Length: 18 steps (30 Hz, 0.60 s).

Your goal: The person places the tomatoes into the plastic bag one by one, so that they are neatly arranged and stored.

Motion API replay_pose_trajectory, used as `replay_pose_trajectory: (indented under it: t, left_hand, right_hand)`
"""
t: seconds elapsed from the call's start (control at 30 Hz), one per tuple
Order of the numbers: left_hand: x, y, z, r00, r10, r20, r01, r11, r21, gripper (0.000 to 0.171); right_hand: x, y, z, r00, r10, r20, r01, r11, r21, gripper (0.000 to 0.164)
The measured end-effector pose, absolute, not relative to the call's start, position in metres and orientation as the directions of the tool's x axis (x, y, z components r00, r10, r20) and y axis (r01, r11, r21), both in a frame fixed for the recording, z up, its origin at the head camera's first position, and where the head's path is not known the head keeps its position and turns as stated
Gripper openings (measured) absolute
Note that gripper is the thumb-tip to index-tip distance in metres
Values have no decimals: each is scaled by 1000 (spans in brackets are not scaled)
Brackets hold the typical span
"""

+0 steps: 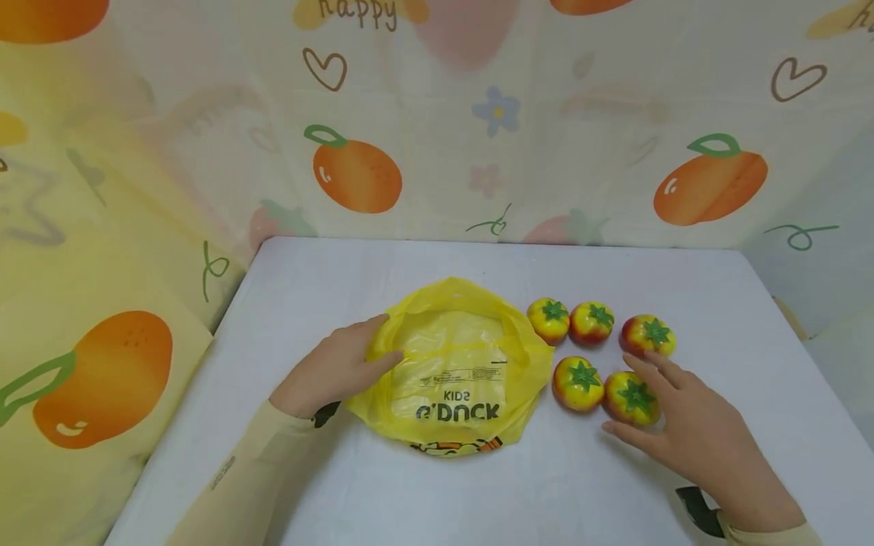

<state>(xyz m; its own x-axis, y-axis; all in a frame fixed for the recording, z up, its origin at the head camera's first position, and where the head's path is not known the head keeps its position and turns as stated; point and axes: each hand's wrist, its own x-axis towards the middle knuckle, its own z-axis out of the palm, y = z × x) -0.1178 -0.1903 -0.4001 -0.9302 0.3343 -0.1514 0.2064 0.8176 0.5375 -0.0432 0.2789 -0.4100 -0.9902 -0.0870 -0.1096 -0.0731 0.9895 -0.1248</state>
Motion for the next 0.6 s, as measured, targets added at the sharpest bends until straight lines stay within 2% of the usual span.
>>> replay_pose_trajectory:
  t: [0.17,0.6]
  left_hand:
    - [-117,-190,-400,-930,320,-179,180,824,537,59]
    - [-115,-185,-400,-935,269,-232,132,870,475,66]
  right_hand:
    - [-47,276,-412,-983,-96,-156,-73,986,-148,117]
    - [-52,275,-419,-969,-102,-227,-49,972,-228,97]
